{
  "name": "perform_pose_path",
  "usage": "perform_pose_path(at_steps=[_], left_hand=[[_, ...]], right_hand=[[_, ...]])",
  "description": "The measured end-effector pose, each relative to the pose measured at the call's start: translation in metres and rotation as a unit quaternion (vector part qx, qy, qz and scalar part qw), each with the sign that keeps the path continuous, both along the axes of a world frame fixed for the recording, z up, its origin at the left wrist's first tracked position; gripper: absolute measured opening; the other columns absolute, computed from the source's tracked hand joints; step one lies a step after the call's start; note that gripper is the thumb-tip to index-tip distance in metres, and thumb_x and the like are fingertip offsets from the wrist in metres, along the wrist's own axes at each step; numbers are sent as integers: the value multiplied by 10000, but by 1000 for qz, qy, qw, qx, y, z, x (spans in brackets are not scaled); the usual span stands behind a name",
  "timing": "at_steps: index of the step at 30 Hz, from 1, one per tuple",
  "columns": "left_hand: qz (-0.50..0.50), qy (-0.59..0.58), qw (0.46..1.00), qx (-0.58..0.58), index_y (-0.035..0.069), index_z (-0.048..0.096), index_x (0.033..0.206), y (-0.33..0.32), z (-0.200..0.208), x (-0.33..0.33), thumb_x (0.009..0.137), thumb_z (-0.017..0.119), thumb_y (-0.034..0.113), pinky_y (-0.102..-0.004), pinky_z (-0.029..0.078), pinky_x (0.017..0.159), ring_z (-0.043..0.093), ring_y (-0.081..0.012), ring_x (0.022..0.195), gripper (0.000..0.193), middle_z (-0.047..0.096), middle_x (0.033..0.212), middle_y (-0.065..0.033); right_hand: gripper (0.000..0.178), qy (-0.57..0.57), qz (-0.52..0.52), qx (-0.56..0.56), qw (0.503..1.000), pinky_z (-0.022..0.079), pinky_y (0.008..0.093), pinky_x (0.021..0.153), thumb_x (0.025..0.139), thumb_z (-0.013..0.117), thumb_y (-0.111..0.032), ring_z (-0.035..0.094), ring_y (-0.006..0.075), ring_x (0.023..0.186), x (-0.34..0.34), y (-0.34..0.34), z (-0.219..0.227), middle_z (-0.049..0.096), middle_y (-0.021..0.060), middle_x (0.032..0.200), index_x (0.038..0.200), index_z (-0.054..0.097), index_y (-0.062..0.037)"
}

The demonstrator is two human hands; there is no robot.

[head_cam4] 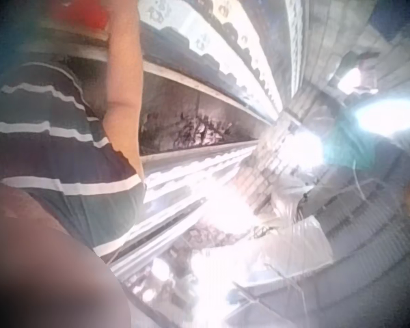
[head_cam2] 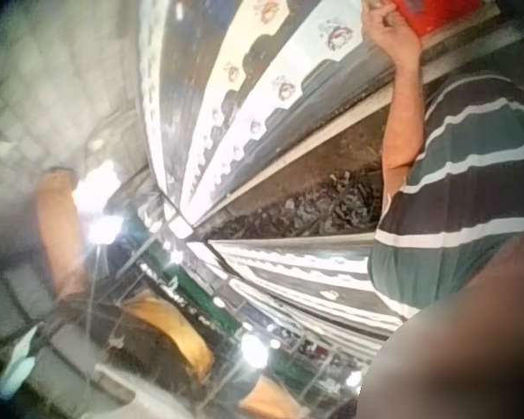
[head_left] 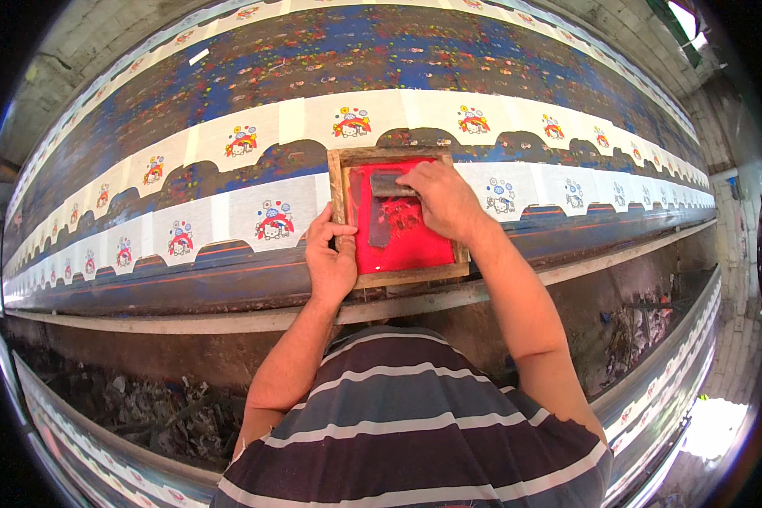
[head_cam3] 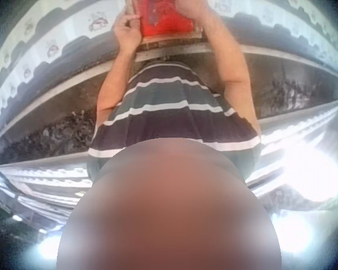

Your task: The person uses a wooden screen-printing frame with red ink to repeatedly print a cartoon character onto a long roll of patterned fabric. They hold the frame with the left hand and use a squeegee in the right hand to spread ink across the screen, then lift and reposition the frame to repeat the print along the fabric.

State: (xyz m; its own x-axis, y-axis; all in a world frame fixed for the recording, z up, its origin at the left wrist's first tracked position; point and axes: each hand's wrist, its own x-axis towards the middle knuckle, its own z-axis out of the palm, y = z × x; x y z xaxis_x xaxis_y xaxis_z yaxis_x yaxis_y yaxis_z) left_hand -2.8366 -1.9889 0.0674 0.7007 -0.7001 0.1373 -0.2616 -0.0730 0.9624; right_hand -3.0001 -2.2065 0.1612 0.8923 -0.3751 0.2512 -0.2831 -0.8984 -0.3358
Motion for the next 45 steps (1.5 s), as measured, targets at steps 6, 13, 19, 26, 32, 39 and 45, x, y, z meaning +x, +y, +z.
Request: perform_pose_path(at_steps=[6,13,19,26,32,39,45], left_hand=[[3,-10,1000,0,83,828,1041,0,-2,-1,968,745,-96,-527,394,1310,574,-429,1545,211,610,1669,-297],[1,-2,1000,-5,84,827,1045,0,1,0,954,764,-89,-523,400,1310,583,-428,1539,206,616,1662,-288],[-1,-11,1000,15,68,828,1031,-1,11,0,898,760,-111,-501,404,1316,588,-419,1548,233,624,1649,-287],[6,-40,999,5,62,814,998,-4,17,-1,822,727,-154,-468,455,1281,615,-400,1541,291,635,1626,-287],[5,-53,998,-17,55,792,997,-32,25,-47,828,715,-160,-463,441,1294,586,-391,1571,285,627,1635,-285],[12,-94,995,-26,64,795,990,-93,14,-131,820,733,-147,-484,420,1314,590,-410,1556,278,659,1604,-278],[7,-48,999,-20,53,798,997,-127,9,-175,820,730,-148,-475,447,1295,600,-394,1554,277,639,1638,-278]], right_hand=[[472,11,9,-14,1000,564,515,1026,803,765,-3,716,384,1150,-26,54,-2,767,143,1218,1272,805,-45],[514,31,-1,12,999,559,515,1033,808,782,-34,709,366,1182,-56,108,5,762,125,1271,1319,810,-76],[452,20,5,51,999,554,538,1081,864,826,-106,702,382,1235,-70,121,6,752,125,1300,1316,809,-98],[364,-147,-147,85,975,549,541,1157,964,868,-132,682,417,1354,-113,113,-3,747,163,1379,1314,801,-60],[344,-261,-223,263,902,546,481,1161,998,831,-39,710,394,1331,-172,83,-27,767,197,1389,1339,792,-23],[342,-273,-210,238,908,535,485,1164,1001,818,-24,713,381,1318,-255,28,-36,774,193,1380,1342,797,-30],[342,-262,-188,243,915,536,499,1166,1003,812,-24,699,387,1335,-308,-5,-32,773,182,1379,1345,795,-40]])
